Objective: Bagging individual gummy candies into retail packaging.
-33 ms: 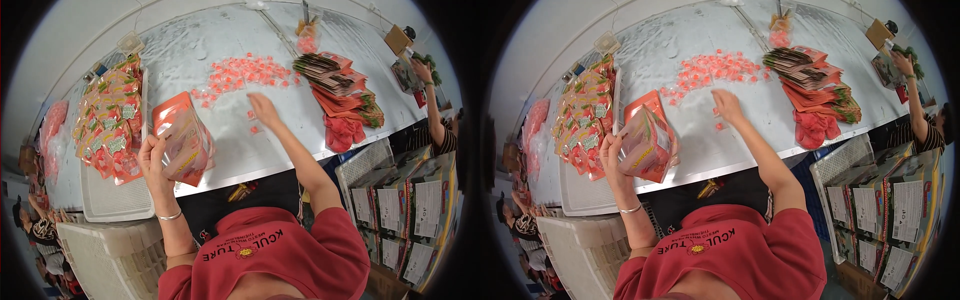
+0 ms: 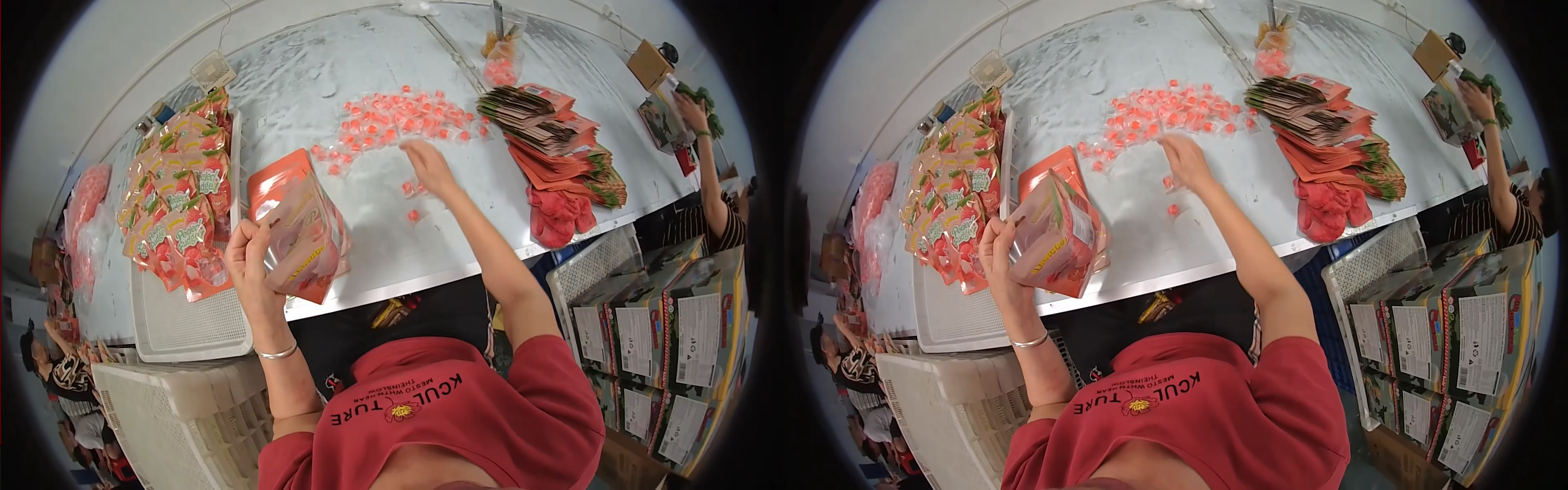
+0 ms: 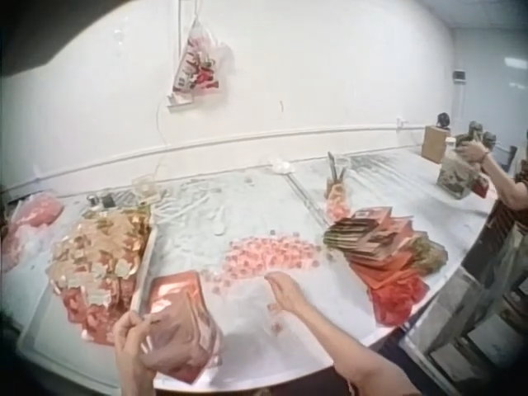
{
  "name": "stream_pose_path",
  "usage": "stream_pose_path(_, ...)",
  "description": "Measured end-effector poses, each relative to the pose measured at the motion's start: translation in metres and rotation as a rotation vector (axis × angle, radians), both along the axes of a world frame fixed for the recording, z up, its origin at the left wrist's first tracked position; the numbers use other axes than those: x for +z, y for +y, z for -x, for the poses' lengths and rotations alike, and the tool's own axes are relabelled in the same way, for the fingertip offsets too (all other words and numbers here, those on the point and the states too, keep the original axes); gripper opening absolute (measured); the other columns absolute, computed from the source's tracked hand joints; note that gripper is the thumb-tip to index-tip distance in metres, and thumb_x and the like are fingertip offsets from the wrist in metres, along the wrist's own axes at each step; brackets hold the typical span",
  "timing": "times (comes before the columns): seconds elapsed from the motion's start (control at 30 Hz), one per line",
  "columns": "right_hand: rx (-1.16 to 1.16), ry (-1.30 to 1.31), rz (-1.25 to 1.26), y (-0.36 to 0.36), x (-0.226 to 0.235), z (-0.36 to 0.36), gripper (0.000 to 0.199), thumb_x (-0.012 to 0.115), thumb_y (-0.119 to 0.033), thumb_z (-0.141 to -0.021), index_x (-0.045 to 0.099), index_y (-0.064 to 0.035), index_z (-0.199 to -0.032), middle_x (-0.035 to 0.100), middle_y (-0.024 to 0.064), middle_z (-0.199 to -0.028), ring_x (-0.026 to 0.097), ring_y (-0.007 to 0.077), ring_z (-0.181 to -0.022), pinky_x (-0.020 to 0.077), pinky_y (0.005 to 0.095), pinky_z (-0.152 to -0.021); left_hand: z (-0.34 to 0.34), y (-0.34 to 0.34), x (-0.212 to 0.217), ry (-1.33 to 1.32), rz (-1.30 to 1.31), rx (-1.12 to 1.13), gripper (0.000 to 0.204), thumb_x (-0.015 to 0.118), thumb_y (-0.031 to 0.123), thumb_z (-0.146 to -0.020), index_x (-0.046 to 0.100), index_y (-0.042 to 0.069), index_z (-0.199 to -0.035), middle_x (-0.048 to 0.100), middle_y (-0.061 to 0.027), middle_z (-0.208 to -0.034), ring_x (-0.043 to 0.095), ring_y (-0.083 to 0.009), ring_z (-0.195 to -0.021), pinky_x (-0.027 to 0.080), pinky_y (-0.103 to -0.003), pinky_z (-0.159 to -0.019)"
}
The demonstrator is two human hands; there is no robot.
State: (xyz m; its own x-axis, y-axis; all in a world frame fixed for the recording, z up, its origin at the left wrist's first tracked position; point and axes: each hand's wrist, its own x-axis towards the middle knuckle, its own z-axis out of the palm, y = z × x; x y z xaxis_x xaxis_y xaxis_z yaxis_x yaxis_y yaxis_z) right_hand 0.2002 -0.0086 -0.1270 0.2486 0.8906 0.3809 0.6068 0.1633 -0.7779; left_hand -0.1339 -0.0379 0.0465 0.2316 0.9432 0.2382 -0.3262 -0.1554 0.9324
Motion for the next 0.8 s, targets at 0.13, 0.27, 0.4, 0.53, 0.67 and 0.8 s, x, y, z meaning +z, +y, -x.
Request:
stream_pose_path(0.13, -0.036, -0.434, 0.103, 0.055, 0.004, -0.012, 0.03, 0.049, -0.027, -0.09, 0.056, -0.0088, -0.112, 0.052, 0.011, -0.12, 0.048, 0.0315, -0.113, 0.0421, 0.0428, -0.09, -0.015, -0.004, 0.001, -0.01, -0.013, -0.047, 0.026, 0.054, 0.008, -0.087, 0.039, 0.01, -0.066, 0.037, 0.0063, -0.067, 0.031, -0.0033, -0.066, 0.029, -0.019, -0.063)
stream_pose_path(0.27, 0.006, -0.961, 0.316, 0.044, 0.01, 0.017, 0.035, 0.044, -0.033, -0.091, 0.056, -0.0097, -0.115, 0.052, 0.0102, -0.121, 0.047, 0.0308, -0.114, 0.041, 0.0442, -0.093, 0.009, -0.007, 0.005, -0.007, 0.046, 0.0, 0.025, 0.054, 0.008, -0.087, 0.04, 0.01, -0.066, 0.044, 0.0048, -0.069, 0.035, -0.0034, -0.068, 0.031, -0.019, -0.066)
stream_pose_path(0.4, 0.091, -0.691, 0.613, 0.007, 0.041, -0.006, 0.037, 0.044, -0.036, -0.092, 0.056, -0.0115, -0.117, 0.053, 0.0088, -0.122, 0.05, 0.0275, -0.112, 0.039, 0.0435, -0.095, 0.023, -0.012, 0.01, 0.014, 0.04, 0.024, 0.022, 0.054, 0.008, -0.086, 0.042, 0.009, -0.068, 0.058, -0.0024, -0.082, 0.043, -0.004, -0.074, 0.036, -0.02, -0.073)
stream_pose_path(0.53, 0.1, 0.114, 0.432, -0.029, 0.061, -0.049, 0.04, 0.044, -0.039, -0.093, 0.055, -0.0106, -0.119, 0.06, 0.0064, -0.115, 0.054, 0.0191, -0.107, 0.0382, 0.0389, -0.096, 0.026, -0.004, -0.005, 0.031, 0.02, 0.0, 0.021, 0.054, 0.008, -0.086, 0.043, 0.008, -0.068, 0.061, -0.0043, -0.086, 0.044, -0.0048, -0.075, 0.037, -0.022, -0.074)
stream_pose_path(0.67, 0.028, 0.395, 0.31, -0.048, 0.061, -0.068, 0.043, 0.046, -0.039, -0.092, 0.057, -0.0045, -0.116, 0.063, 0.0036, -0.108, 0.055, 0.015, -0.106, 0.0379, 0.0366, -0.097, 0.018, -0.005, -0.003, -0.008, 0.035, -0.045, 0.021, 0.055, 0.009, -0.086, 0.043, 0.008, -0.068, 0.06, -0.0035, -0.085, 0.043, -0.0052, -0.075, 0.036, -0.021, -0.074)
stream_pose_path(0.8, 0.157, 0.349, 0.176, -0.013, 0.006, -0.06, 0.044, 0.048, -0.04, -0.091, 0.058, -0.0023, -0.113, 0.062, 0.0076, -0.11, 0.056, 0.019, -0.105, 0.0377, 0.0372, -0.098, 0.007, -0.007, -0.007, 0.004, 0.056, -0.052, 0.021, 0.055, 0.009, -0.086, 0.043, 0.008, -0.069, 0.06, -0.0038, -0.086, 0.043, -0.0052, -0.075, 0.036, -0.021, -0.074)
